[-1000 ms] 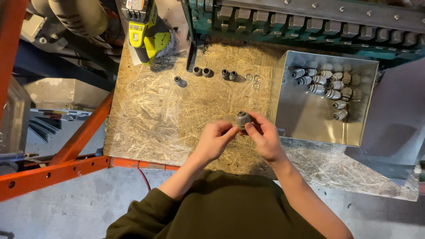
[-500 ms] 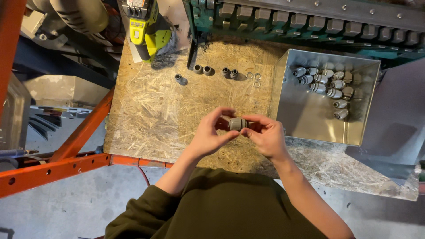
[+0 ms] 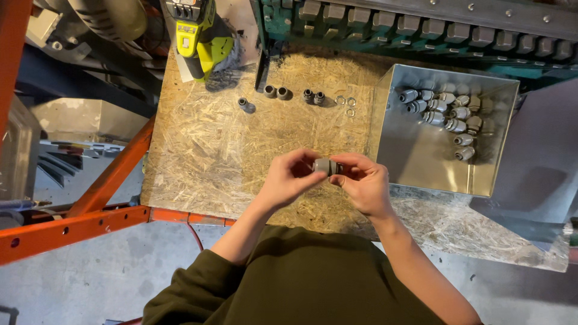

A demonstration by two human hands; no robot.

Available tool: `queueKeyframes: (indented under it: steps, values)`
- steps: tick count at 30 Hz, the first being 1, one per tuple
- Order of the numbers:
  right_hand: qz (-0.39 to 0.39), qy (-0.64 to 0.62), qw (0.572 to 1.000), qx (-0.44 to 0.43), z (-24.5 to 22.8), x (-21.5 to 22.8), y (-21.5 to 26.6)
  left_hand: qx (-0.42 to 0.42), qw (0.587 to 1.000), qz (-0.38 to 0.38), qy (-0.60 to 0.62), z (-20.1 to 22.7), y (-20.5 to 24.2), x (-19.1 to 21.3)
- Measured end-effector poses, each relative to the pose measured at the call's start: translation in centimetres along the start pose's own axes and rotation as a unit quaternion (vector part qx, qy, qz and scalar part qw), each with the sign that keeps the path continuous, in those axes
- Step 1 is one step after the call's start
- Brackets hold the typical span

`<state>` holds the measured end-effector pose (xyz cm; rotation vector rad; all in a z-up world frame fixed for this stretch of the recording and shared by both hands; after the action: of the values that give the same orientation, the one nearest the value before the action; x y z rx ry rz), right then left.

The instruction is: The person repeatedly picks up small metal fittings from a metal bin, unscrews them by hand into separate components, and places the parts on the workbench. The process is repeated for several fittings throughout the clip.

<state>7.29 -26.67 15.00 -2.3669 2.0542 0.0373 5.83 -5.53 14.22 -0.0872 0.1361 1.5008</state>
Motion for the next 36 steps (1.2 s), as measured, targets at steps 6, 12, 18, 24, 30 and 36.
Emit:
queueKeyframes:
  steps: [6,12,18,24,30,36]
  values:
    - [0.009,-0.015,1.000,-0.002,0.9,0.2,0.0,0.005,0.999,-0.003,0.032,0.9,0.3,-0.2]
    - [-0.001,-0.034,0.999,0.020,0.0,-0.2,0.2,0.027,0.997,0.007,0.072,-0.9,0.2,-0.4]
    - [0.002,-0.049,0.998,0.035,0.7,0.1,0.1,0.057,0.991,0.012,0.118,-1.3,0.2,-0.7]
    - [0.009,-0.051,0.998,0.032,0.6,0.0,0.2,0.025,0.996,-0.003,0.088,-2.6,0.3,-0.4]
    - [0.027,-0.020,0.998,0.054,0.0,0.5,0.2,0.069,0.988,0.086,0.106,-4.6,-1.2,1.6]
    - [0.048,0.006,0.998,0.041,1.4,1.4,0.2,-0.015,0.914,0.173,-0.366,-6.8,-8.7,10.1]
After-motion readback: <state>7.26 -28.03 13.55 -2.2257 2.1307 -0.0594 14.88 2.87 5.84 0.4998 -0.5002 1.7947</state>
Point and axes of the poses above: each hand's wrist, its own y-axis away from the middle knuckle, its own x-axis out of the back of the hand, z = x × y, the point moved 6 cm from there along -y, towards the middle knuckle, and after that the axes turned 1 degree about z, right-handed, at the moved point
